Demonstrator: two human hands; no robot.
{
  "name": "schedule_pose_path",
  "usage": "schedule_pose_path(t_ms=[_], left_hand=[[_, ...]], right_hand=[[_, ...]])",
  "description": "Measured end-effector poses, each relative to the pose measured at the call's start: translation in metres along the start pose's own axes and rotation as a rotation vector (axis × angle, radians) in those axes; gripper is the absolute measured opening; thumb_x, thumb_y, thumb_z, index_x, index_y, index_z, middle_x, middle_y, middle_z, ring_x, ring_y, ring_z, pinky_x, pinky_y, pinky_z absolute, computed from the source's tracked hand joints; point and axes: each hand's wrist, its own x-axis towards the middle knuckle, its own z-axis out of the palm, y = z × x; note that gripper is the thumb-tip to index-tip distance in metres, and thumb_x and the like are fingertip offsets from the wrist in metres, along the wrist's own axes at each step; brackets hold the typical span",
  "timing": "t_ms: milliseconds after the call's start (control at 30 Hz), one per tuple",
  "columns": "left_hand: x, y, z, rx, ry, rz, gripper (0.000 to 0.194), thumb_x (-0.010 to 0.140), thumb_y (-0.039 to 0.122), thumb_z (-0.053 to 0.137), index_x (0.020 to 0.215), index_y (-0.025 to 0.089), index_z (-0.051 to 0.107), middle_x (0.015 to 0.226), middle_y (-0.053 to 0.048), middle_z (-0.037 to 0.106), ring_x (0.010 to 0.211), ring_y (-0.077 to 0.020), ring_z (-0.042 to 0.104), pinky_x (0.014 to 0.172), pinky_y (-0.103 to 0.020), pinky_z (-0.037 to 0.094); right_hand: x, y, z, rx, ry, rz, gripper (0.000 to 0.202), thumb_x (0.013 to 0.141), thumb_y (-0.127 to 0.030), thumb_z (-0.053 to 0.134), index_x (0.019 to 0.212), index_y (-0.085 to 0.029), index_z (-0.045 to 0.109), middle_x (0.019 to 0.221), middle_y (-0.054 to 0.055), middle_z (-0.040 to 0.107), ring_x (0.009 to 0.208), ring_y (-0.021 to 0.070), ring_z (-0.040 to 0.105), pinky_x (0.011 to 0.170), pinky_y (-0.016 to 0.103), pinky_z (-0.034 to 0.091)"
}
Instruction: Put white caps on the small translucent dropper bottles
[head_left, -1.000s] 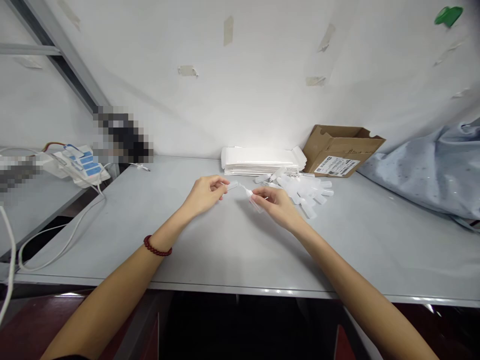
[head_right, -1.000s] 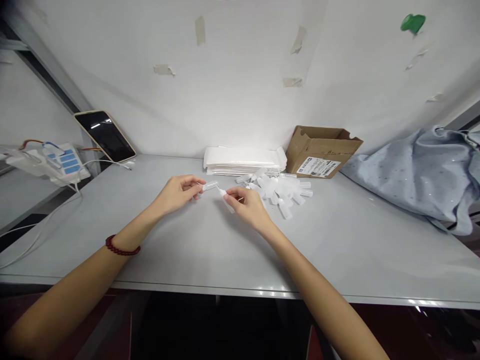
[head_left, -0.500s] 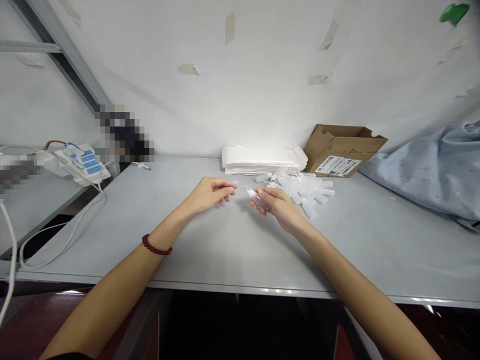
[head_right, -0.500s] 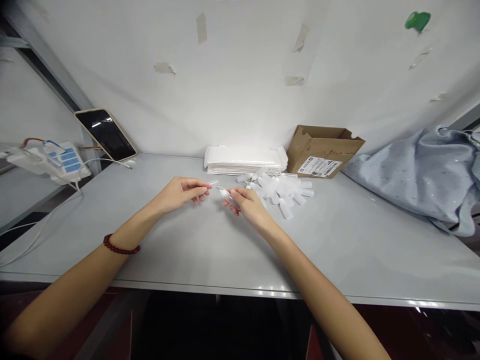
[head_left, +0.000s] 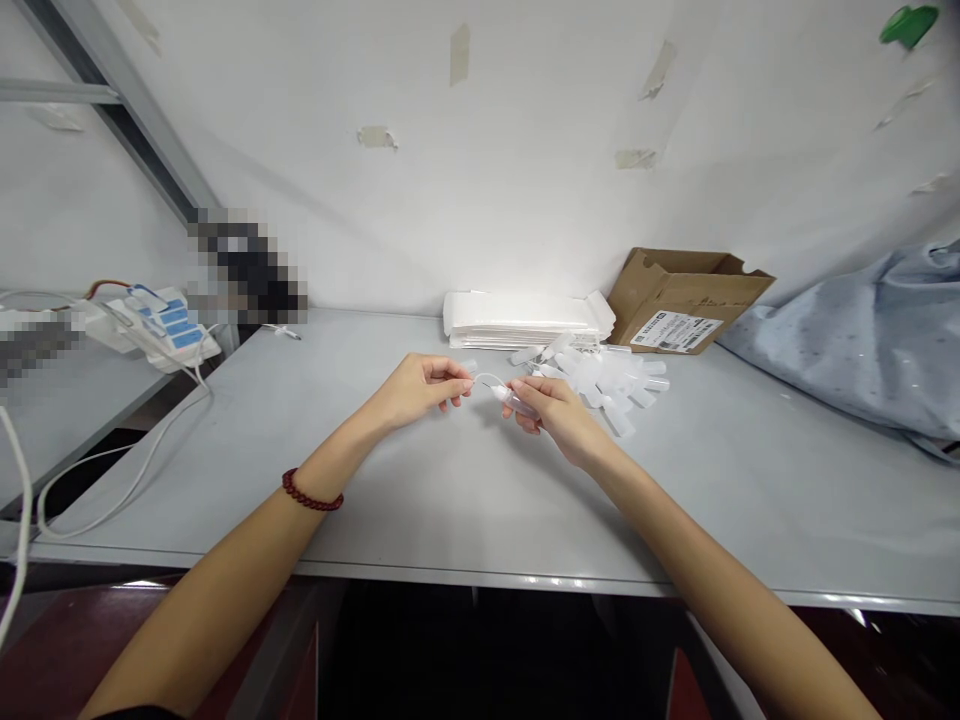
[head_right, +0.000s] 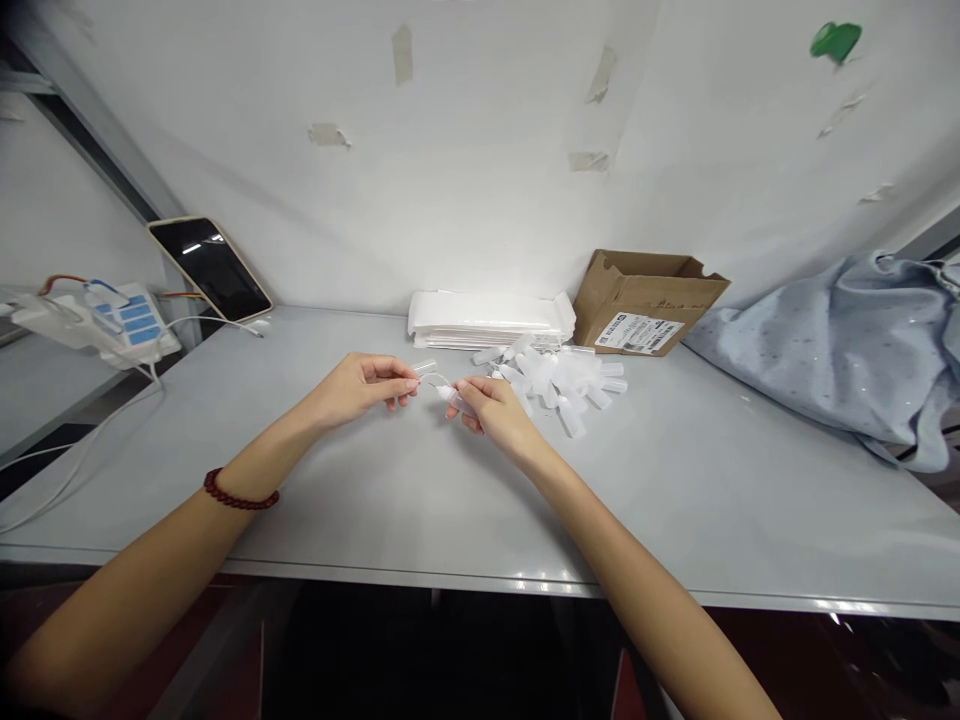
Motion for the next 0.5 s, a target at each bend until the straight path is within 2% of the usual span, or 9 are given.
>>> schedule_pose_path(t_ms=[500], left_hand=[[-0.0013, 0.0023, 0.0012, 0.024, -0.066, 0.001, 0.017, 0.076, 0.031, 0.069, 0.081, 0.015, 0.069, 0.073, 0.000, 0.064, 0.062, -0.0099, 0.055, 0.061, -0.025, 0.047]], right_hand=[[-0.0010, -0.0005, 0.0008, 0.002, -0.030, -0.014, 0.026, 0.083, -0.036, 0.054, 0.067, -0.015, 0.057, 0.066, 0.002, 0.060, 0.046, 0.0059, 0.033, 0.047, 0.026, 0.025]])
